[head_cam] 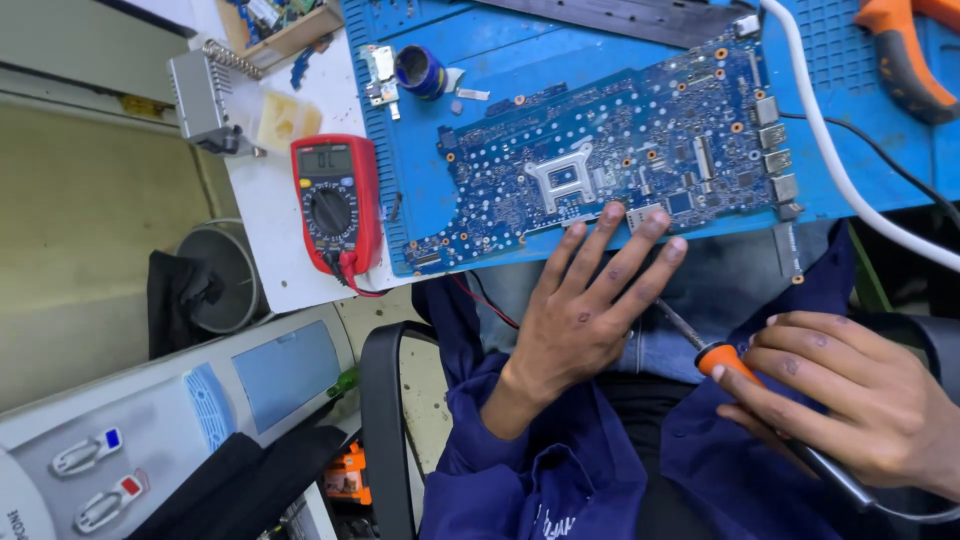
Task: Soldering components on a laptop motherboard using a soldering iron
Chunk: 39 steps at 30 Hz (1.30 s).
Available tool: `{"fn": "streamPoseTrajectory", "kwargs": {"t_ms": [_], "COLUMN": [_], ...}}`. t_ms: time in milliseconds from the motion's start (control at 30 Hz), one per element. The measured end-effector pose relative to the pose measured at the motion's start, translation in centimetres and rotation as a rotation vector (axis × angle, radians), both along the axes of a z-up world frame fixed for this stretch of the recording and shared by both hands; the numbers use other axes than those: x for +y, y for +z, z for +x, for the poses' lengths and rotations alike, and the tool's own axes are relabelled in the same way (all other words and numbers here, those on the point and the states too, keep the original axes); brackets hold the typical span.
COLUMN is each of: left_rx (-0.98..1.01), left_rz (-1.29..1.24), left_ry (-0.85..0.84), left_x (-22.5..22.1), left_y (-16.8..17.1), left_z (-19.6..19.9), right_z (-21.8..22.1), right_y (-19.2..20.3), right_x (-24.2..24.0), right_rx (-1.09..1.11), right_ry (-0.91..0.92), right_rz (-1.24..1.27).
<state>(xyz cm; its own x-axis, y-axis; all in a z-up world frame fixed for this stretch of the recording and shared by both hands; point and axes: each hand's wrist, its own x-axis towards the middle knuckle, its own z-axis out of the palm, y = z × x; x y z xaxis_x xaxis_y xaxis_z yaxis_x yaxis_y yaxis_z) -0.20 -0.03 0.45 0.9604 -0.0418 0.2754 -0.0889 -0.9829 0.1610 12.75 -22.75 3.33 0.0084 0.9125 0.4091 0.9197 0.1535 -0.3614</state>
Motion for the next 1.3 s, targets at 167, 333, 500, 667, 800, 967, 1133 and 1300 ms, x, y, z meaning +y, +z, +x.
{"fn": "streamPoseTrajectory", "kwargs": {"t_ms": [167,333,500,667,800,967,1133,1300], "left_rx": [-0.01,-0.01,-0.021,-0.021,-0.024,-0.024,-0.014,-0.013], "left_rz": [0.005,0.005,0.003,0.011,0.002,0.014,0.009,0.005], "left_ry": [0.007,-0.001,0.001,0.007,0.006,0.007,0.005,0.002], "left_x": [0.19,0.26,0.26,0.21,0.23,0.25,0.26,0.25], "left_y": [0.04,0.01,-0.01,-0.04,-0.06,-0.01,0.05,-0.02], "left_z": [-0.02,-0.06,-0.04,-0.04,-0.01,-0.02,-0.05,-0.05], "right_z": [-0.3,-0.42,-0.32,-0.27,-0.28,-0.2,-0.22,-0.28], "right_y": [0.38,0.28,0.2,-0.02,0.12,0.02,0.04,0.13], "right_x": [0.9,0.93,0.73,0.63,0.69,0.55,0.51,0.4], "right_rx": [0.032,0.039,0.013,0.01,0.001,-0.011,-0.021,-0.018], "right_ry": [-0.018,-0.023,-0.024,-0.015,-0.013,-0.001,-0.001,-0.015], "right_rz": [0.038,0.036,0.024,0.012,0.003,-0.016,-0.027,-0.039]}}
